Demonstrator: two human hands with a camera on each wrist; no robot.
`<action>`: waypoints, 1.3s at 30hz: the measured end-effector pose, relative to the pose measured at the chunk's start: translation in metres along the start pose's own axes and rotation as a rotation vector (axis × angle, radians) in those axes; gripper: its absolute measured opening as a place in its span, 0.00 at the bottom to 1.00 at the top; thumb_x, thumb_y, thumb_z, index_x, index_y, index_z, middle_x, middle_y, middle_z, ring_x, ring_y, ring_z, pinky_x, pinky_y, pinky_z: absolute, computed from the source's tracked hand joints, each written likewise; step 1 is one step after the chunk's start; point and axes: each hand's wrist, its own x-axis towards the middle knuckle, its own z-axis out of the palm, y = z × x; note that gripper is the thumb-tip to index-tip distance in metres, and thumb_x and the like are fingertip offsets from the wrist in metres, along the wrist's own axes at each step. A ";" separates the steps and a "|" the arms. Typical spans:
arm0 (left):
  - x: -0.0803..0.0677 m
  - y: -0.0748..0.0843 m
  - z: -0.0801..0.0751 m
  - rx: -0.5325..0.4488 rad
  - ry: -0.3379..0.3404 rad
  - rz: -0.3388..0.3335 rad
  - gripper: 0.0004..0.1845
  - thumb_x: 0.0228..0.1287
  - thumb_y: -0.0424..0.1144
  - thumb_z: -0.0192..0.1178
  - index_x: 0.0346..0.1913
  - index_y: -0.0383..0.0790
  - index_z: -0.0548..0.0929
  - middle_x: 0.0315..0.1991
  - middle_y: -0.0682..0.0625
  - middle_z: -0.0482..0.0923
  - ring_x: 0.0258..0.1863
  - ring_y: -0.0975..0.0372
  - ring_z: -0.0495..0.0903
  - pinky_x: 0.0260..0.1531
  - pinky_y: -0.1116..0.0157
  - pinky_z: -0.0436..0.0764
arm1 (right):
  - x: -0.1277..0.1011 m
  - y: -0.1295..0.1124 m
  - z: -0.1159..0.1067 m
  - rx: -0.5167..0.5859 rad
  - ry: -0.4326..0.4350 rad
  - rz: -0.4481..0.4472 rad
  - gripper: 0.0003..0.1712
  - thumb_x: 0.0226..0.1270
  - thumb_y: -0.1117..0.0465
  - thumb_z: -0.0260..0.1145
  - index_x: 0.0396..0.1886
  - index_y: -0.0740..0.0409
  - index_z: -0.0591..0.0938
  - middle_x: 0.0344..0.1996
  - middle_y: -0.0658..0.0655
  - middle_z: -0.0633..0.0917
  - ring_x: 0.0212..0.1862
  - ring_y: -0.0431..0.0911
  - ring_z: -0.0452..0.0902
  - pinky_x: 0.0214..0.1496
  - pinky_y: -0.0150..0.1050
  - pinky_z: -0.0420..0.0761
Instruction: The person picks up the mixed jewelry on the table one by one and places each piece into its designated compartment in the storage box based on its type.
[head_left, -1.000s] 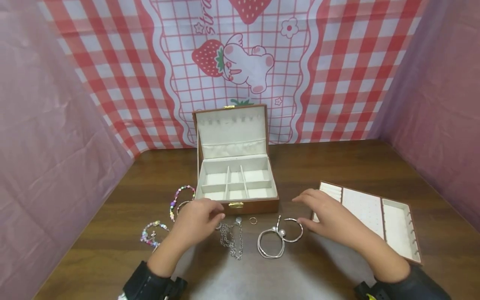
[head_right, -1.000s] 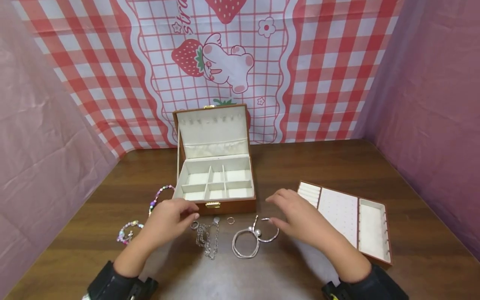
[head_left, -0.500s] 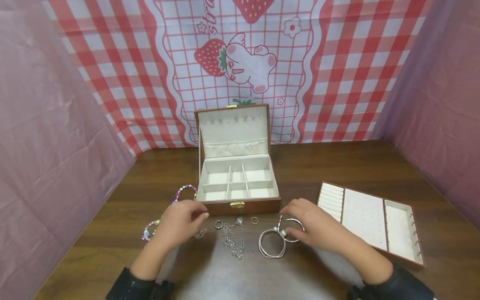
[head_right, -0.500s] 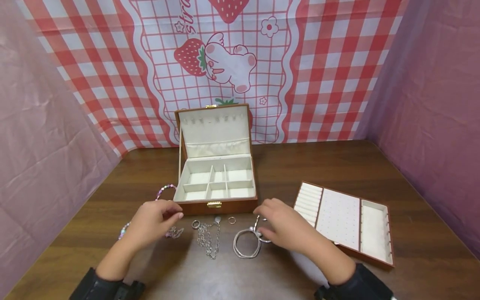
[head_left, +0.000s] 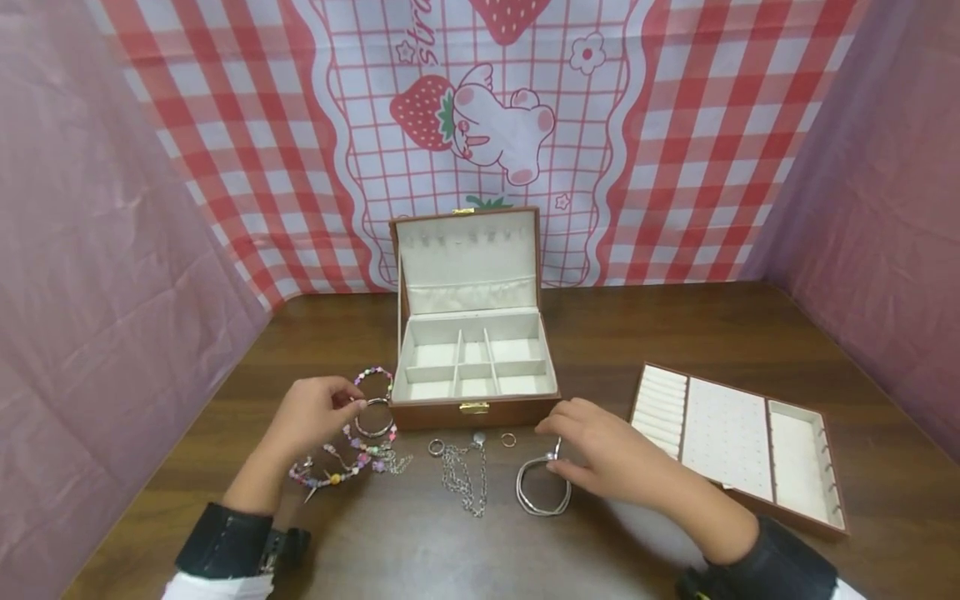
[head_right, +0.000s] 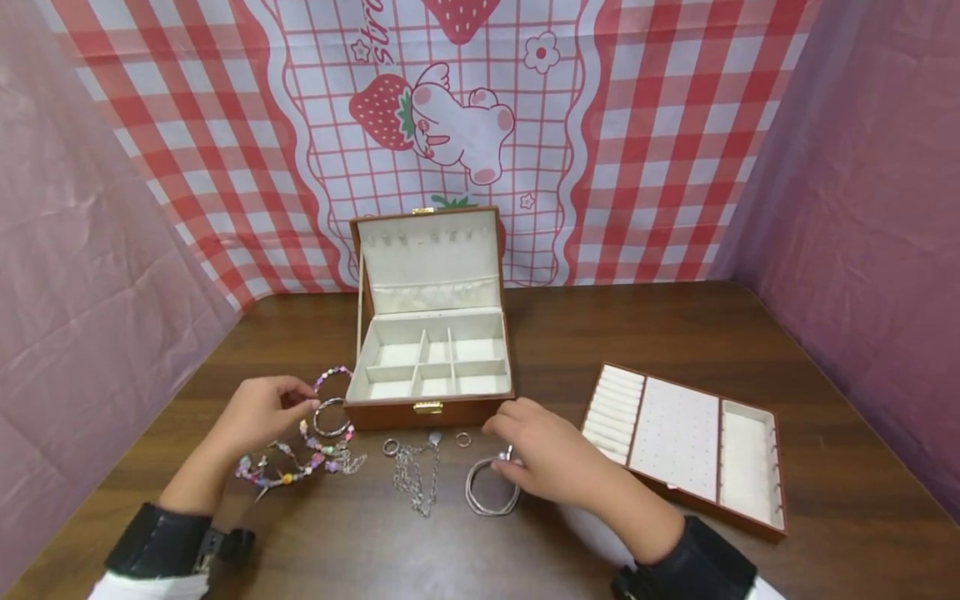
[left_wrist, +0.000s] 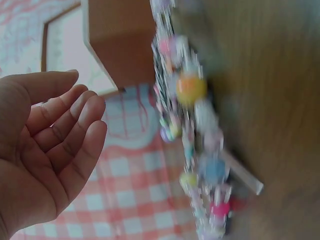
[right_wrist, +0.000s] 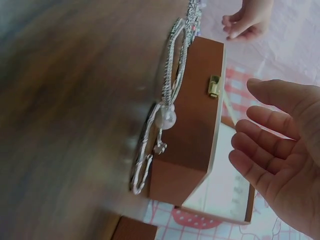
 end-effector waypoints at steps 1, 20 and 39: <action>0.004 -0.005 -0.001 0.001 -0.006 -0.007 0.03 0.58 0.35 0.67 0.31 0.38 0.86 0.23 0.54 0.80 0.24 0.64 0.76 0.27 0.61 0.76 | 0.002 -0.001 0.000 0.002 -0.001 -0.006 0.19 0.52 0.61 0.75 0.44 0.61 0.82 0.39 0.51 0.80 0.45 0.45 0.76 0.49 0.43 0.79; 0.080 -0.063 0.002 -0.083 -0.435 -0.333 0.15 0.57 0.38 0.70 0.39 0.28 0.83 0.25 0.45 0.79 0.25 0.59 0.79 0.26 0.61 0.84 | 0.020 -0.013 0.013 0.040 -0.024 -0.051 0.19 0.50 0.62 0.75 0.43 0.58 0.82 0.39 0.51 0.81 0.43 0.43 0.75 0.46 0.38 0.78; 0.096 -0.057 0.017 -0.030 -0.455 -0.291 0.07 0.53 0.32 0.62 0.21 0.37 0.78 0.16 0.50 0.77 0.16 0.63 0.78 0.22 0.66 0.82 | 0.020 -0.013 0.016 0.034 -0.017 -0.062 0.21 0.50 0.63 0.75 0.45 0.59 0.81 0.41 0.49 0.79 0.45 0.43 0.74 0.48 0.38 0.78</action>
